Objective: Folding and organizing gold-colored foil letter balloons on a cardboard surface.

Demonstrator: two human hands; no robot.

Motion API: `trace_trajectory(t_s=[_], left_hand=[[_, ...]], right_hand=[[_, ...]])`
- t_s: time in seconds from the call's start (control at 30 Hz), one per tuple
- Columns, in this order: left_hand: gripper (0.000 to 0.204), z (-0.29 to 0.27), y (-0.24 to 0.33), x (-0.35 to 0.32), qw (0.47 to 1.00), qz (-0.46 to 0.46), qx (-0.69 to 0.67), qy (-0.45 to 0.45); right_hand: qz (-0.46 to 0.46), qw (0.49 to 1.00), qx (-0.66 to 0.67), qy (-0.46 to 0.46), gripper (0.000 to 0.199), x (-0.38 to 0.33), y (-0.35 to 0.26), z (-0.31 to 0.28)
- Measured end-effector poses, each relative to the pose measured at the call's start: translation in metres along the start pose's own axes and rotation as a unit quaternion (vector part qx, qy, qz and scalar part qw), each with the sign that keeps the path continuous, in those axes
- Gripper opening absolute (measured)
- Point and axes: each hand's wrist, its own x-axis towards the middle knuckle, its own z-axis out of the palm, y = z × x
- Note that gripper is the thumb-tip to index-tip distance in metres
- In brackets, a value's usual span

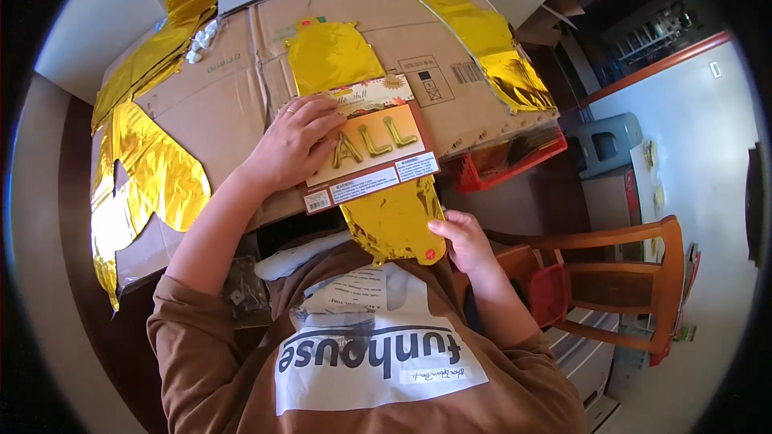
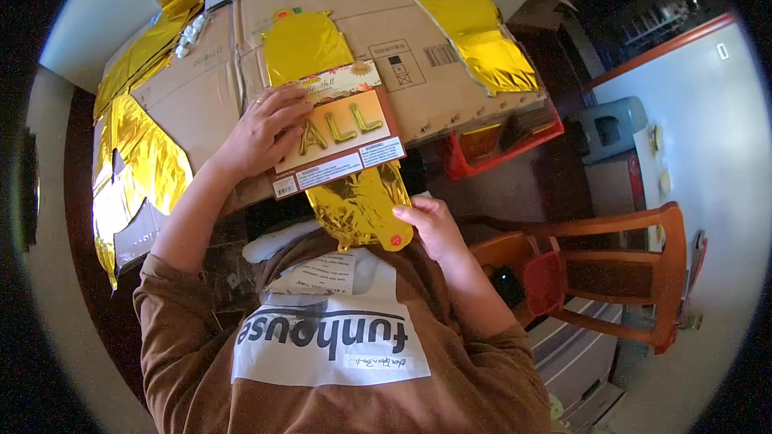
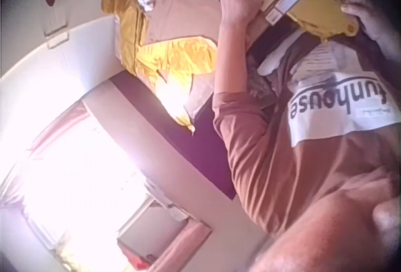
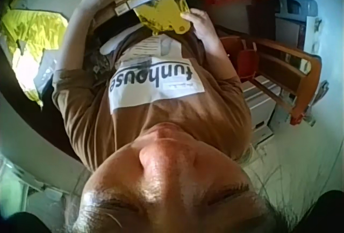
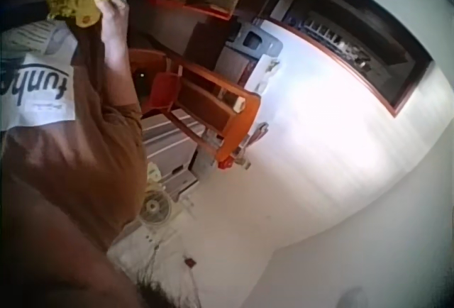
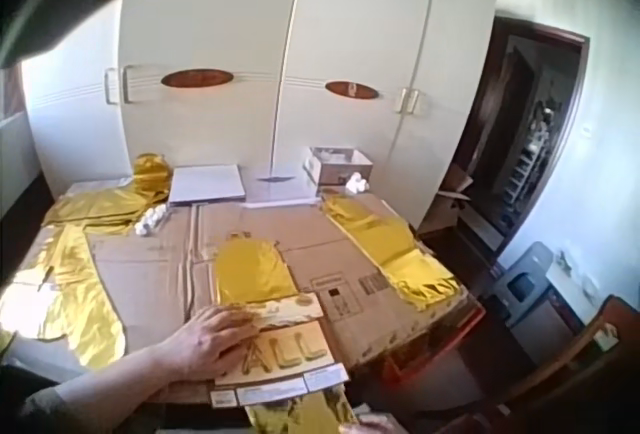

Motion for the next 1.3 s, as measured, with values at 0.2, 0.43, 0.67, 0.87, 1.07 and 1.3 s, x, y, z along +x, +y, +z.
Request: trace_trajectory(t_s=[0.2,0.43,0.67,0.87,1.07,1.3], left_hand=[[0.032,0.015,0.007,0.012,1.0,0.006,0.01,-0.006],[0.035,0.019,0.01,0.009,1.0,0.0,0.015,0.009],[0.042,0.01,0.008,0.009,0.995,-0.068,-0.053,0.052],[0.04,-0.024,-0.001,0.028,0.96,-0.135,-0.095,0.227],[0.037,-0.047,0.002,0.006,0.939,-0.178,-0.074,0.284],[0.029,-0.03,0.04,-0.036,0.95,-0.208,-0.065,0.223]], right_hand=[[-0.019,0.989,0.133,-0.058,0.037,0.041,-0.028,0.005],[0.008,0.998,0.064,-0.006,0.026,0.049,-0.041,0.013],[-0.049,0.965,-0.253,0.046,0.021,0.062,-0.113,-0.003],[-0.316,0.45,-0.825,0.13,0.021,0.031,-0.331,0.116],[-0.436,0.072,-0.882,0.165,0.008,0.02,-0.268,0.17],[-0.404,0.269,-0.868,0.104,0.012,0.045,-0.068,0.13]])
